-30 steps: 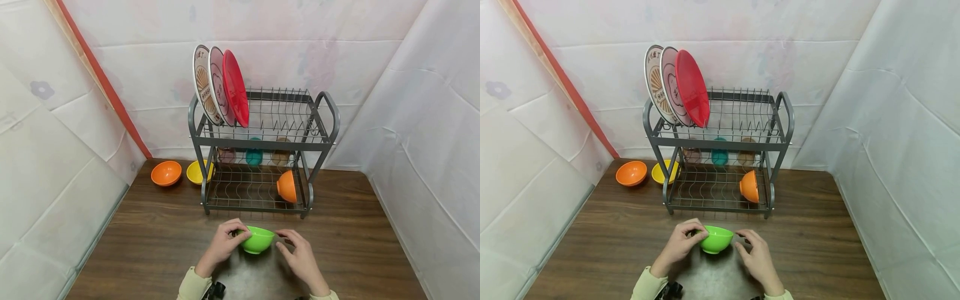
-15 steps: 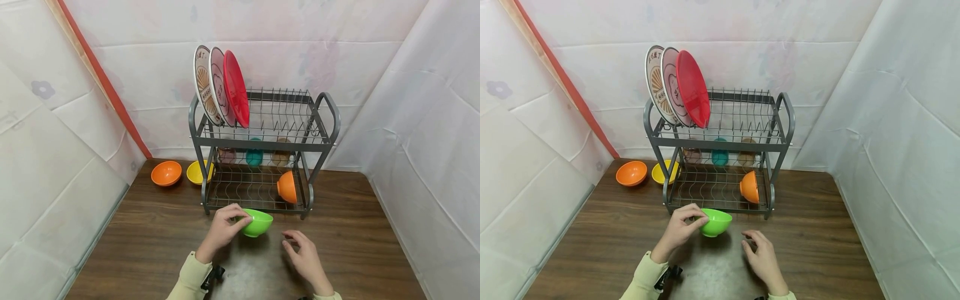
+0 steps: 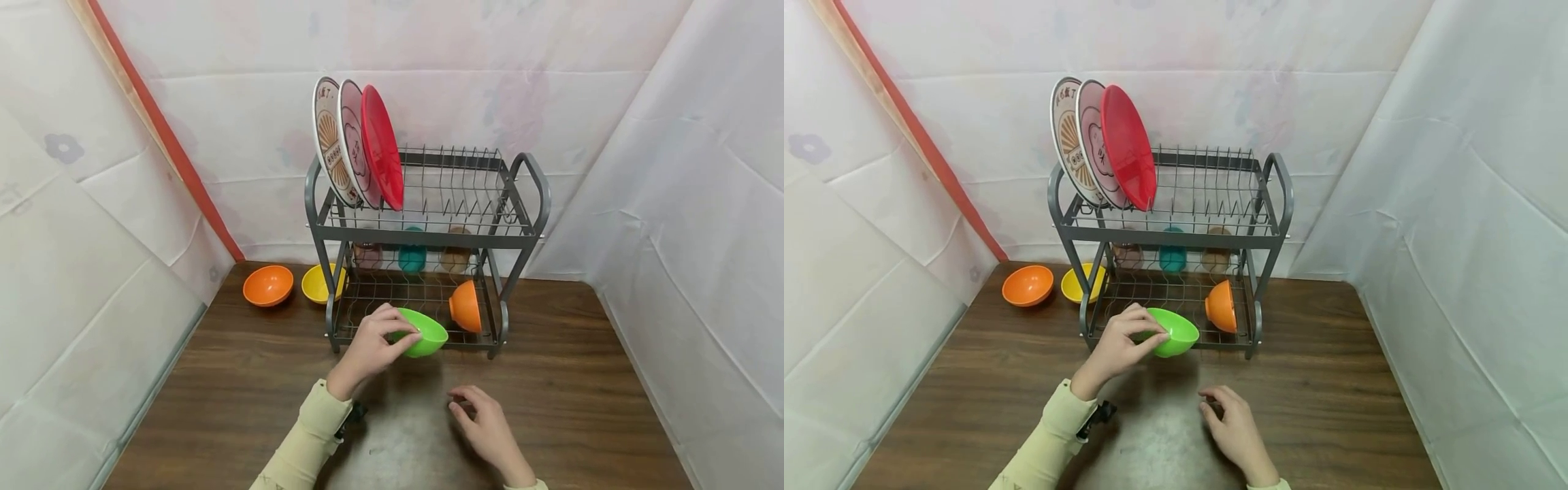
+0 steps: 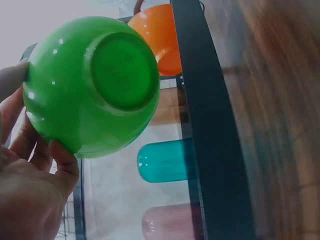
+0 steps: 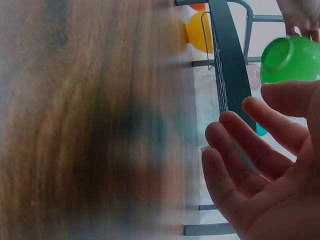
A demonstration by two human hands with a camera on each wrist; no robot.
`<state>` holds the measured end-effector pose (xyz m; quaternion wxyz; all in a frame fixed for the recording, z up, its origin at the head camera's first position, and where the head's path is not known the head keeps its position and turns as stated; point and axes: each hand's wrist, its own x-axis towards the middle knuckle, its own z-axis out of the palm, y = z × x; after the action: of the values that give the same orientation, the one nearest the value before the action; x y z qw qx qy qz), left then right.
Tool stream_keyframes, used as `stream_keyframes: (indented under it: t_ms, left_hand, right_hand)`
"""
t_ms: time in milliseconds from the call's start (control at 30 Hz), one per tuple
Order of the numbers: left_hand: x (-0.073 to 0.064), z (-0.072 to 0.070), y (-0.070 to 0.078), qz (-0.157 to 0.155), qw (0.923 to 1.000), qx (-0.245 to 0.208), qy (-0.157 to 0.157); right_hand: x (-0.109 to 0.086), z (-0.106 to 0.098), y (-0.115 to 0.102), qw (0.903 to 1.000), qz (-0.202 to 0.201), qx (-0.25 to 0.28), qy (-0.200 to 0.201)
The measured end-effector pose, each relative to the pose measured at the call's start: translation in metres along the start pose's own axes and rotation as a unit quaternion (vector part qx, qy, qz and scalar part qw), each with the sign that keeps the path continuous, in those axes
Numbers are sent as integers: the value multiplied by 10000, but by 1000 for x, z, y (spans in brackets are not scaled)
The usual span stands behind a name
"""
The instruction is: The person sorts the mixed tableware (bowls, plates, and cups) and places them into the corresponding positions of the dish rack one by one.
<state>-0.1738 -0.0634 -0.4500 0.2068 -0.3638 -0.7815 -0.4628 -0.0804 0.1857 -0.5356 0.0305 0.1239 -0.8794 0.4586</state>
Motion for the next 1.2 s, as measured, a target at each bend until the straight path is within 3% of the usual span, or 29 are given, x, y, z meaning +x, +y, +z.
stream_keyframes:
  t_ms: [200,433,567,733,833,900,1067,1200]
  left_hand:
    - [20,2,-4,507,9939,755,-623]
    - [47,2,-12,1193,9710,1458,-1475]
    - [60,5,-15,1450,9512,1954,-1896]
    - [71,14,-17,1722,9145,2717,-2452]
    - [77,23,-19,1729,8990,2966,-2718]
    - [80,29,-21,1621,8958,2989,-2863]
    - [83,42,-25,1280,8967,2855,-3131]
    - [83,47,-26,1319,8888,2975,-3227]
  right_hand:
    - [-2,3,0,9996,-62,-158,-223]
    - [-2,5,0,9988,-80,-207,-431]
    - [-3,6,1,9987,-188,-162,-448]
    - [-4,8,1,9985,-284,-176,-441]
    - [-4,8,1,9985,-291,-199,-424]
    - [-4,9,1,9985,-270,-203,-435]
    - [-5,9,1,9978,-216,-247,-575]
    - [-7,9,3,9965,-92,-239,-802]
